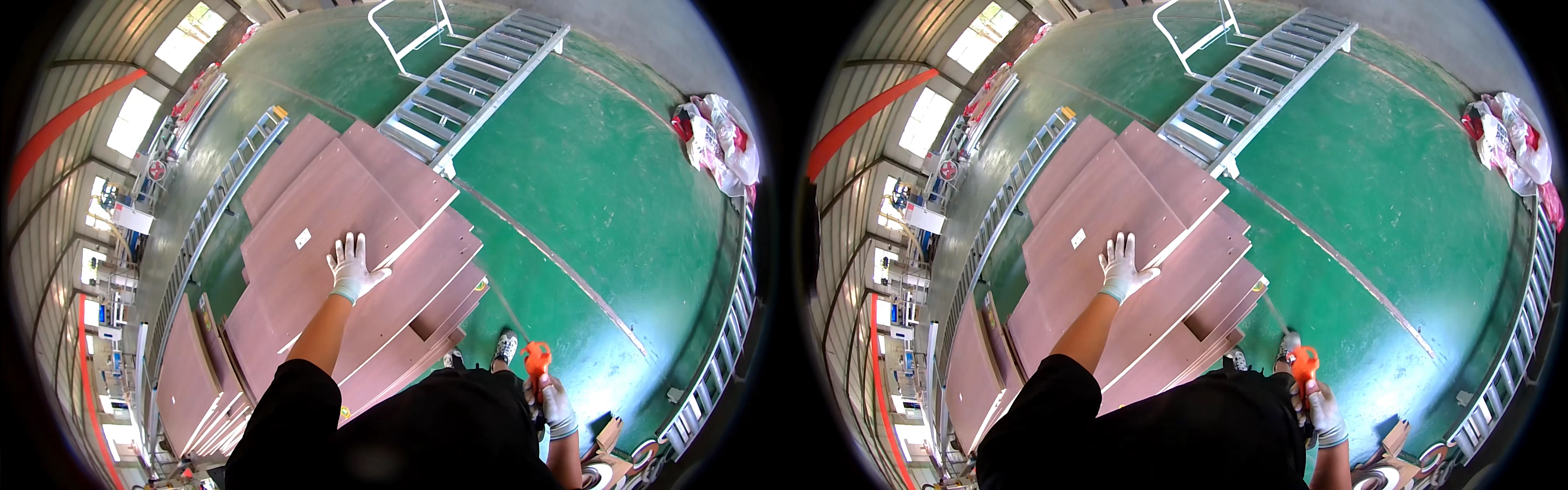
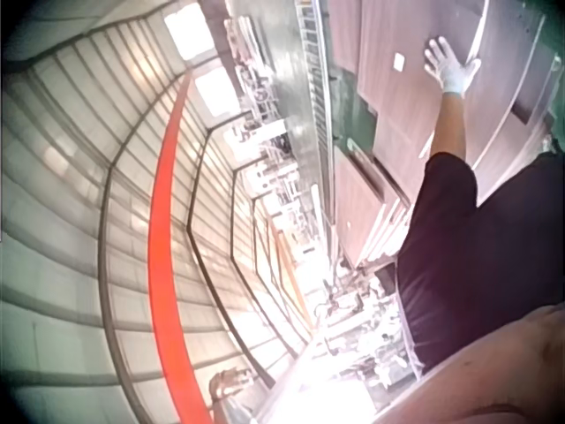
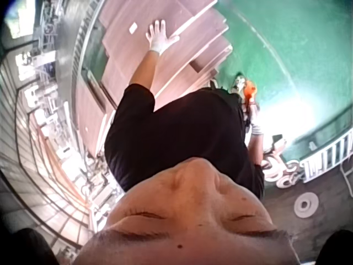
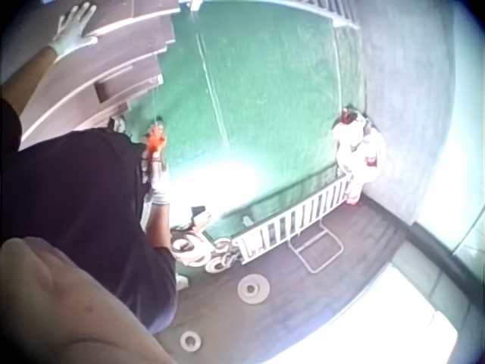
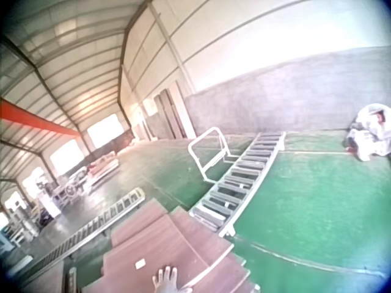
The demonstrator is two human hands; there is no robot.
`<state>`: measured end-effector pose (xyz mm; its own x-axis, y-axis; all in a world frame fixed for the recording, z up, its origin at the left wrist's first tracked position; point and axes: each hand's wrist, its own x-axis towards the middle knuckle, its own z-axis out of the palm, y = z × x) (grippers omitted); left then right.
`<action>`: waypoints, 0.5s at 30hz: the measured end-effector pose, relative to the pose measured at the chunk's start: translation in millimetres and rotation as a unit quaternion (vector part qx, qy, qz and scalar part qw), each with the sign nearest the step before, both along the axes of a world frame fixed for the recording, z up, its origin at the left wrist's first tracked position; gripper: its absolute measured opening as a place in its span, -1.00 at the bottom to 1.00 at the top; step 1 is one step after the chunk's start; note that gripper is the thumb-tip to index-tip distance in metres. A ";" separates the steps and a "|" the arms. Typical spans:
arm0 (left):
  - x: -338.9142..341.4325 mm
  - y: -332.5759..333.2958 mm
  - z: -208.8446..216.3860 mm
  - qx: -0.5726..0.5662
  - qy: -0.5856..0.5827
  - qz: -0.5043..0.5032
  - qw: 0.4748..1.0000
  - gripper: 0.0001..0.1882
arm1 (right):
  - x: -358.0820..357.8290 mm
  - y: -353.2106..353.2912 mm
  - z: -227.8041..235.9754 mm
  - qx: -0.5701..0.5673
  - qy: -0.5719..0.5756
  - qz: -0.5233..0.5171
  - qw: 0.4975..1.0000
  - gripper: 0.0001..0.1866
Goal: The person uses an air blow gun to clear dust from several wooden boards on a stack, then walks over to a machine to adjust components and clean around the equipment.
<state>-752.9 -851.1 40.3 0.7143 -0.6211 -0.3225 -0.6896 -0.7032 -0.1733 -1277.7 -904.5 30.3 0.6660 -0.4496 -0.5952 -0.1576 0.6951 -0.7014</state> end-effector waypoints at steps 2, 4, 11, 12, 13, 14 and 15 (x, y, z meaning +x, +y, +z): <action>-0.5 -0.4 -4.0 -0.022 0.007 -0.003 1.000 0.26 | -4.2 4.0 -4.1 -0.028 -0.012 0.042 0.999 -0.40; 0.7 4.6 -8.5 -0.044 -0.002 -0.009 0.999 0.27 | -13.1 7.7 -12.4 0.021 0.014 -0.001 1.000 -0.39; -1.8 4.4 -16.5 -0.066 -0.037 -0.029 0.997 0.22 | -58.8 12.5 -94.5 0.141 0.114 -0.060 0.982 -0.48; -1.9 1.1 -15.2 -0.061 -0.031 -0.026 0.997 0.23 | -55.4 14.1 -105.9 0.126 0.140 -0.029 0.982 -0.48; 0.4 0.4 -16.7 -0.056 -0.023 -0.024 0.998 0.24 | -49.6 11.6 -112.6 0.081 0.177 0.004 0.981 -0.48; 1.4 -0.9 -19.2 -0.049 -0.016 -0.022 0.998 0.25 | -43.5 9.5 -118.5 0.039 0.214 0.037 0.975 -0.47; -1.3 -5.3 -14.7 -0.039 -0.001 -0.013 0.999 0.27 | -35.6 7.7 -125.0 0.058 0.181 0.006 0.982 -0.46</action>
<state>-754.3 -856.3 25.6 0.6982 -0.6628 -0.2706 -0.7076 -0.6963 -0.1201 -1313.4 -896.8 -94.7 0.4061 -0.3577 -0.8409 -0.3916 0.7634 -0.5138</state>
